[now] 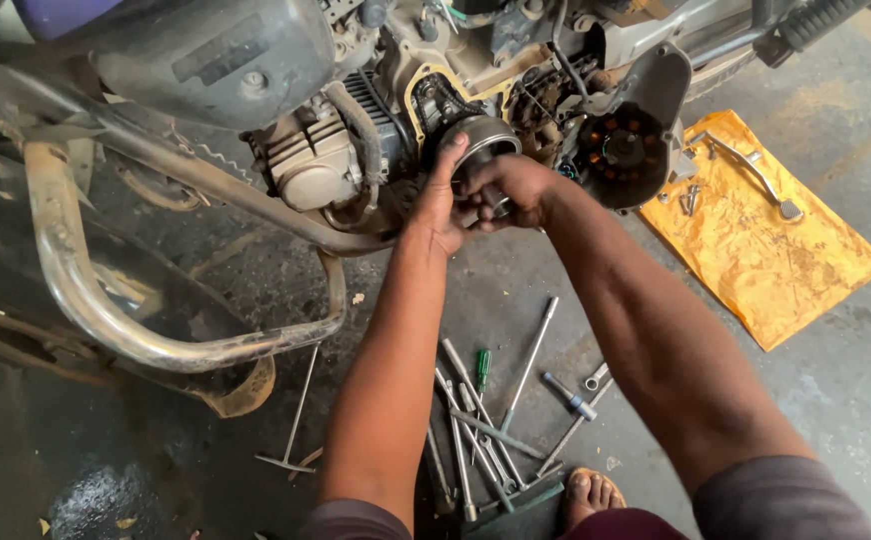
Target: Dismantling and reassembling components of a motorcycle engine using various hand tools.
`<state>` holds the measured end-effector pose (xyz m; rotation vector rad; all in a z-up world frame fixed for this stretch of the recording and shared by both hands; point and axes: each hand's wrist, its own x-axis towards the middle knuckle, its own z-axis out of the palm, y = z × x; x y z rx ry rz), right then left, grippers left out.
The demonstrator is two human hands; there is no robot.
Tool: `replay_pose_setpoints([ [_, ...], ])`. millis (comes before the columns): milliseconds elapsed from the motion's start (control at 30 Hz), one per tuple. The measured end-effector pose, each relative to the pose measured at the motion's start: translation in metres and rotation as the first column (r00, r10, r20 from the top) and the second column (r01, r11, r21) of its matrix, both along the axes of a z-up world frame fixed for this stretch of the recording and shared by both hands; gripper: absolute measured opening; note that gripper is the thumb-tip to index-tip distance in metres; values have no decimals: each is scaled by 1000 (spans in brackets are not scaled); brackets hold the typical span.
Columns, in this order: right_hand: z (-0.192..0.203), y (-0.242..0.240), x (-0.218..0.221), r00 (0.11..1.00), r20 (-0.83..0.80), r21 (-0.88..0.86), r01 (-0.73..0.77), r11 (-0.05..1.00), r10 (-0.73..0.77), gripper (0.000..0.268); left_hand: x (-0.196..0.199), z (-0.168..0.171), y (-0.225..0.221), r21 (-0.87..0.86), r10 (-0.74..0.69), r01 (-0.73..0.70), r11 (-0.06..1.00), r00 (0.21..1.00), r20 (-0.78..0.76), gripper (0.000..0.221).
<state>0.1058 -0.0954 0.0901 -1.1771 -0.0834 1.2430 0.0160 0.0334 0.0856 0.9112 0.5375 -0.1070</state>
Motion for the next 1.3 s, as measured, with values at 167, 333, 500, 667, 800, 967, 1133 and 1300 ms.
replay_pose_setpoints([
  [167, 49, 24, -39, 787, 546, -615, 142, 776, 289, 30, 8, -15, 4, 85, -14, 28, 996, 987, -160, 82],
  [333, 39, 18, -41, 300, 744, -660, 466, 589, 597, 66, 3, 8, 0, 97, 25, -10, 995, 988, -153, 84],
  [500, 11, -21, -38, 981, 167, -47, 108, 993, -99, 43, 7, -8, 5, 70, -5, 5, 998, 1000, 0, 88],
  [667, -13, -10, -40, 709, 705, -210, 224, 952, -12, 44, 5, -2, 1, 135, 23, -8, 991, 994, -110, 93],
  [800, 19, -3, -65, 181, 901, -429, 508, 747, 394, 53, 3, 10, -3, 138, 53, -36, 990, 991, -125, 101],
  [967, -2, -19, -71, 113, 969, 151, 440, 885, -221, 61, -15, 17, -11, 137, 37, -28, 990, 997, -66, 102],
  [1133, -1, -18, -77, 875, -110, 346, 478, 807, -471, 62, -52, -17, -28, 54, 244, -245, 968, 969, 24, 76],
  [1300, 13, -14, -97, 240, 962, -22, 544, 839, -131, 71, -49, -21, -39, 125, 393, -397, 909, 918, 58, 53],
])
